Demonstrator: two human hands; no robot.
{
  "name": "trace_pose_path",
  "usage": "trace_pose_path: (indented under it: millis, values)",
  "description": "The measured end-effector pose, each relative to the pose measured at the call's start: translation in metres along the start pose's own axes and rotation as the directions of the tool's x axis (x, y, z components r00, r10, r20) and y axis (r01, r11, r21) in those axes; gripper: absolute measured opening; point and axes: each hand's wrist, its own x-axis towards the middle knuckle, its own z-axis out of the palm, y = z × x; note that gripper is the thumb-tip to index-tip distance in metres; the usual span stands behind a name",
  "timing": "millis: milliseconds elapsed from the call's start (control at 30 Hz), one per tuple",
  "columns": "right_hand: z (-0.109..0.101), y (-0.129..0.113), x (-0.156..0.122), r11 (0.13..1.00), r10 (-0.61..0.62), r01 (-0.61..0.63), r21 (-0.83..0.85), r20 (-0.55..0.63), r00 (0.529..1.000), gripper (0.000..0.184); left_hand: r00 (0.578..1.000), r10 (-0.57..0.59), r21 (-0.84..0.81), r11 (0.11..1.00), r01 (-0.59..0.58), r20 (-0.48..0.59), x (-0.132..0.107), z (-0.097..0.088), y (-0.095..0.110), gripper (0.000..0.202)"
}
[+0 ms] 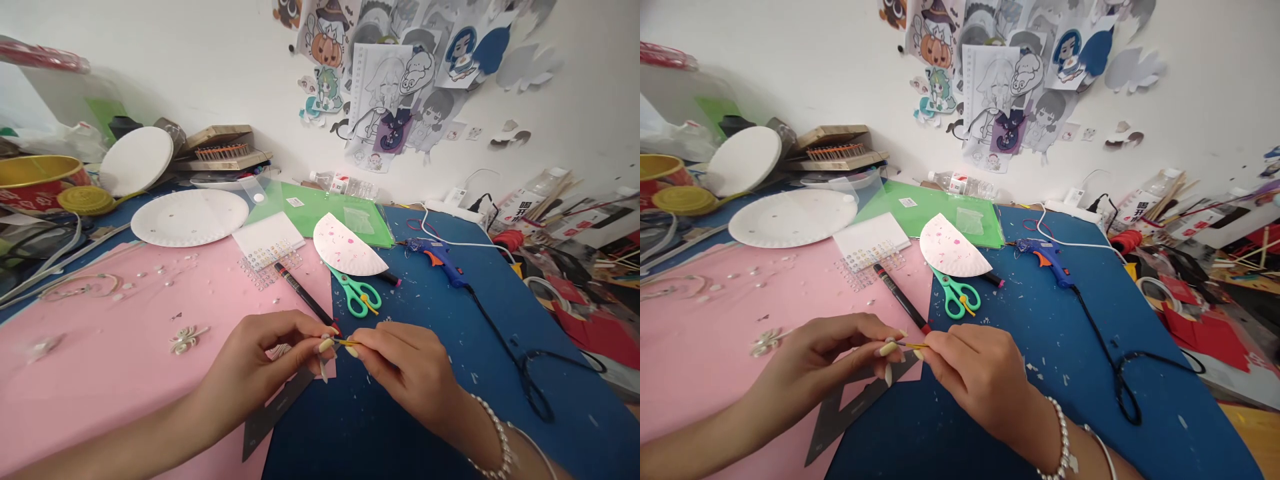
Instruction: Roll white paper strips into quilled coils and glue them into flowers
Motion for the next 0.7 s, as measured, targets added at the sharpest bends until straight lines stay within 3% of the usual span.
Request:
trace_pose_path:
  millis: [233, 467, 700]
  values:
    - [-0.0016, 0.0001, 0.0047, 0.988, 0.048, -0.054, 0.142, 0.045, 0.998, 0.016, 0.998, 0.062, 0.037, 0.997, -0.062, 0.002, 0.0004, -0.0022, -0.0002, 0.013]
    - [0.0001, 0.007, 0.0023, 1.0, -0.014, 0.015, -0.008, 0.008, 1.0, 0.016, 0.999, 0.013, 0.004, 1.0, -0.013, -0.05, 0.003, -0.0006, -0.001, 0.01]
    - [0.0028, 0.0053, 0.0008, 0.989, -0.079, 0.078, -0.122, -0.004, 0.997, 0.015, 0.995, 0.059, 0.094, 0.994, -0.051, -0.076, 0.0015, 0.0, -0.0032, 0.009]
